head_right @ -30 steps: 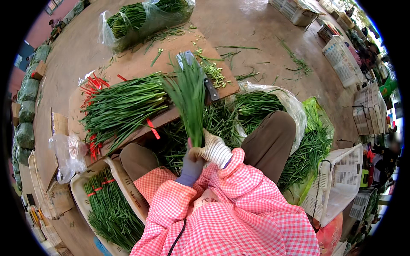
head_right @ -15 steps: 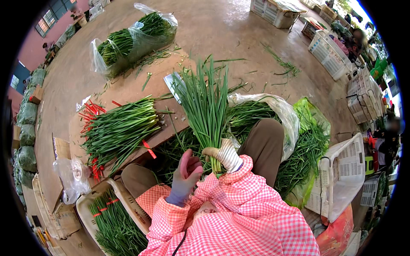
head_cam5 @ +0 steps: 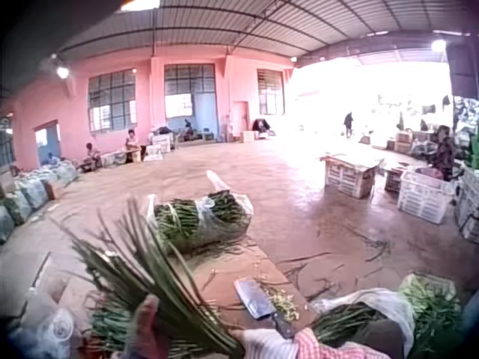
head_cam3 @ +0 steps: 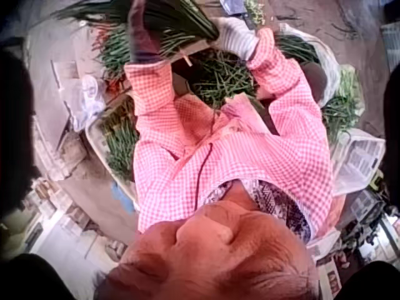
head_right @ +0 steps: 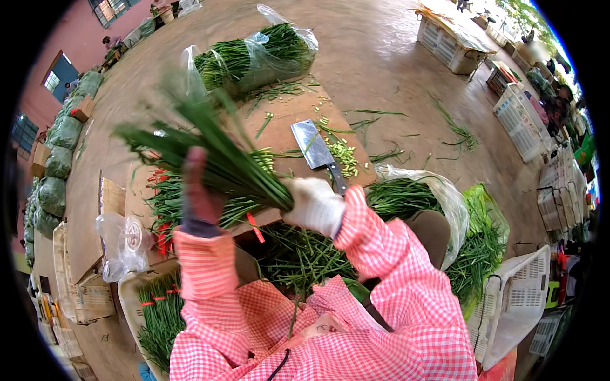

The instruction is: The person sits on the floor and processes green onions by trimming the root ends with a cleaver, bundling them with red ties, and placing the finished bundles on a wooden board. The person repeatedly picks up bunches from a plastic bag, trims them, and ties them.

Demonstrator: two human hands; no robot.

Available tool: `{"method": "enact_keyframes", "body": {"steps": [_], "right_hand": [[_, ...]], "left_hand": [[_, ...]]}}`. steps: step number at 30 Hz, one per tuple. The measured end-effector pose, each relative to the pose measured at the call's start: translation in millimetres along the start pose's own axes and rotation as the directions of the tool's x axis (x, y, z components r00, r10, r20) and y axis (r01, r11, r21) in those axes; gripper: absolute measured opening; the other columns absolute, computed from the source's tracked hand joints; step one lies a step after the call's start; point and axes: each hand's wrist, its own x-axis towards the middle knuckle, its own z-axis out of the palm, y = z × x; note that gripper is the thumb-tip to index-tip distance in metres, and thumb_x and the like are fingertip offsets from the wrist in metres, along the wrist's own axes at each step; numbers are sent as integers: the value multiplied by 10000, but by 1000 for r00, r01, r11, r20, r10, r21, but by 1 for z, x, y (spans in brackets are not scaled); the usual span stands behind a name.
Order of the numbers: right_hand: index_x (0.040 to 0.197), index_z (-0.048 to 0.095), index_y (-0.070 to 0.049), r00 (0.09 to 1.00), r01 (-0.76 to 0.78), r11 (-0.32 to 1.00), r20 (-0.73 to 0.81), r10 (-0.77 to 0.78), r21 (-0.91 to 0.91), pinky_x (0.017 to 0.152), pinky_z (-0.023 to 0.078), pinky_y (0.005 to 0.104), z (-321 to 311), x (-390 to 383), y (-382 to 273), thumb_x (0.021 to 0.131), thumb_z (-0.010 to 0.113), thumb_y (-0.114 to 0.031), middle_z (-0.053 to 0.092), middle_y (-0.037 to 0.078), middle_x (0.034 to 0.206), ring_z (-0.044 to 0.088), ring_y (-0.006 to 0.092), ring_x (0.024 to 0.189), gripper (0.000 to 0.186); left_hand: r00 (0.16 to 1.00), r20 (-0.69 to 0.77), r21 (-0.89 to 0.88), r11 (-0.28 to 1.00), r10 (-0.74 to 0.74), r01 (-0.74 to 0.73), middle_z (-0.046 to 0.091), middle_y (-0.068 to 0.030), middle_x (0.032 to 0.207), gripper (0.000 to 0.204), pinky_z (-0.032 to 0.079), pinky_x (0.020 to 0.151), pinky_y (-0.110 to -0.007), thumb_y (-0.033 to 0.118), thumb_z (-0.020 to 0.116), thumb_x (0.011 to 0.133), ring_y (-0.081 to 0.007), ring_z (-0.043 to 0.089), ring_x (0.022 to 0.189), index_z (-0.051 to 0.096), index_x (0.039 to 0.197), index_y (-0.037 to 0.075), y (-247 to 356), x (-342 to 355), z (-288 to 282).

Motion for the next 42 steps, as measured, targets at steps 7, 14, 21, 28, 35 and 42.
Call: {"method": "enact_keyframes", "body": {"steps": [7,14,21,28,35,42], "right_hand": [[711,624,-20,939,344,868,152,-309,-359,564,504,426,58,145,-2,660,657,-141,635,193,703,648,348,674,135],[757,591,6,864,504,791,216,-455,-346,496,483,430,98,151,11,676,631,-101,599,173,654,624,345,593,140],[1021,656,-23,925,307,930,294,-242,-200,643,520,389,28,157,18,760,671,-365,665,178,825,657,322,727,431],[735,668,-2,951,243,875,279,-131,-418,616,495,457,63,215,44,817,576,-414,594,222,649,625,376,656,430],[777,666,-41,976,188,869,186,-113,-457,628,503,441,61,229,75,768,570,-259,618,199,701,626,361,666,239],[779,670,-21,867,395,663,497,-40,-636,596,516,426,13,178,108,741,607,-157,648,207,765,654,349,675,154]], "left_hand": [[676,73,638,486,733,-597,419,-127,1371,617,276,1079,-418,353,526,922,-267,396,1262,329,1401,19,127,7,-86],[753,593,778,-446,285,-443,422,-209,1328,525,240,1079,-484,259,567,862,-375,361,1267,440,1314,25,19,19,-80],[845,526,758,-505,99,-413,497,-152,1259,464,226,1059,-523,305,471,899,-336,413,1207,475,1288,52,-38,47,-120],[842,529,746,-528,100,-406,504,-154,1251,478,209,1070,-529,322,462,893,-335,423,1203,484,1277,38,-41,47,-120],[850,518,759,-507,90,-409,499,-139,1251,480,196,1077,-519,337,440,901,-318,411,1214,484,1279,45,-46,49,-123],[844,525,744,-541,110,-392,496,-142,1251,480,199,1077,-514,346,428,913,-316,414,1212,478,1290,52,-44,48,-129]]}}
